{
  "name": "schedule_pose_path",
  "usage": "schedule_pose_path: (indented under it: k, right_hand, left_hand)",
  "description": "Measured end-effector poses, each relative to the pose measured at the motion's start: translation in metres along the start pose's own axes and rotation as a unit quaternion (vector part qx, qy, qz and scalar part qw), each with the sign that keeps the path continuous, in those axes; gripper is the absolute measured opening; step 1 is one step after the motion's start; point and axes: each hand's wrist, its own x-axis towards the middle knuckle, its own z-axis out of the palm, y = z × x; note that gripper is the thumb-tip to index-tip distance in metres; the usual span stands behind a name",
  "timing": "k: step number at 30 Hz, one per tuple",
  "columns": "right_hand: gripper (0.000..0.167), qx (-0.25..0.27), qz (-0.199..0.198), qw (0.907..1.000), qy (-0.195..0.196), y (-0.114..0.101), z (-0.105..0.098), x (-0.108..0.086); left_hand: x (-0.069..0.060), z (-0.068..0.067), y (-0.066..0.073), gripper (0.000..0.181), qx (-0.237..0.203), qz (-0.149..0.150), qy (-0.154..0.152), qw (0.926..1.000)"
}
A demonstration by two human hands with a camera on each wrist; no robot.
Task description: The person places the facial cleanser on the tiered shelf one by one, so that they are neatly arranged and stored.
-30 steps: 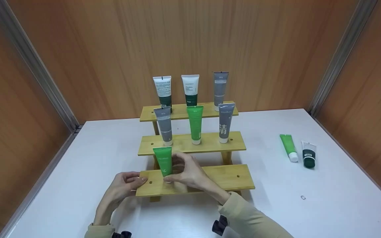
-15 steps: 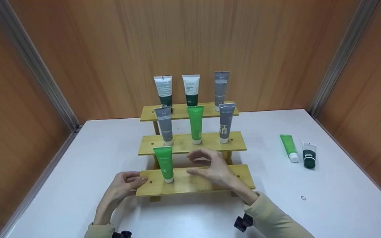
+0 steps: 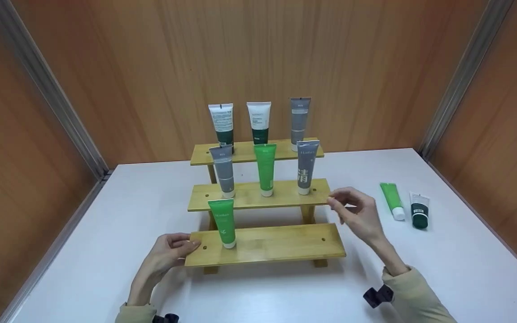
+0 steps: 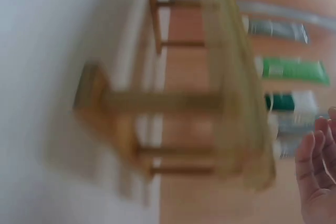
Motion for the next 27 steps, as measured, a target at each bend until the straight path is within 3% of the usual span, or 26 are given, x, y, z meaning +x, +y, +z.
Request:
schedule_pose_path:
  k: [3,6,10,13,16,27]
  right_hand:
    - [0.008,-0.025,0.024,0.9976,0.061,0.021,-0.021,0.003]
    - [0.008,-0.056,0.042,0.9930,0.095,0.042,-0.042,0.005]
    - [0.014,-0.149,0.079,0.9806,0.100,0.064,-0.067,0.006]
    - [0.020,-0.214,0.112,0.9672,0.081,0.076,-0.083,0.004]
    - [0.027,-0.243,0.144,0.9577,0.053,0.085,-0.096,0.002]
    - [0.057,-0.277,0.232,0.9290,-0.079,0.098,-0.119,-0.001]
  left_hand:
    - [-0.001,0.001,0.002,0.057,0.002,-0.009,0.013,0.9999]
    - [-0.001,0.002,0.002,0.055,0.003,-0.016,0.021,0.9997]
    - [0.001,0.002,0.002,0.056,0.007,-0.012,0.018,0.9997]
    - [0.002,0.002,0.001,0.057,0.006,-0.008,0.012,0.9999]
    - [0.003,0.001,-0.001,0.056,0.002,-0.007,0.008,0.9999]
    - [0.002,0.001,0.000,0.059,0.000,-0.003,0.008,1.0000]
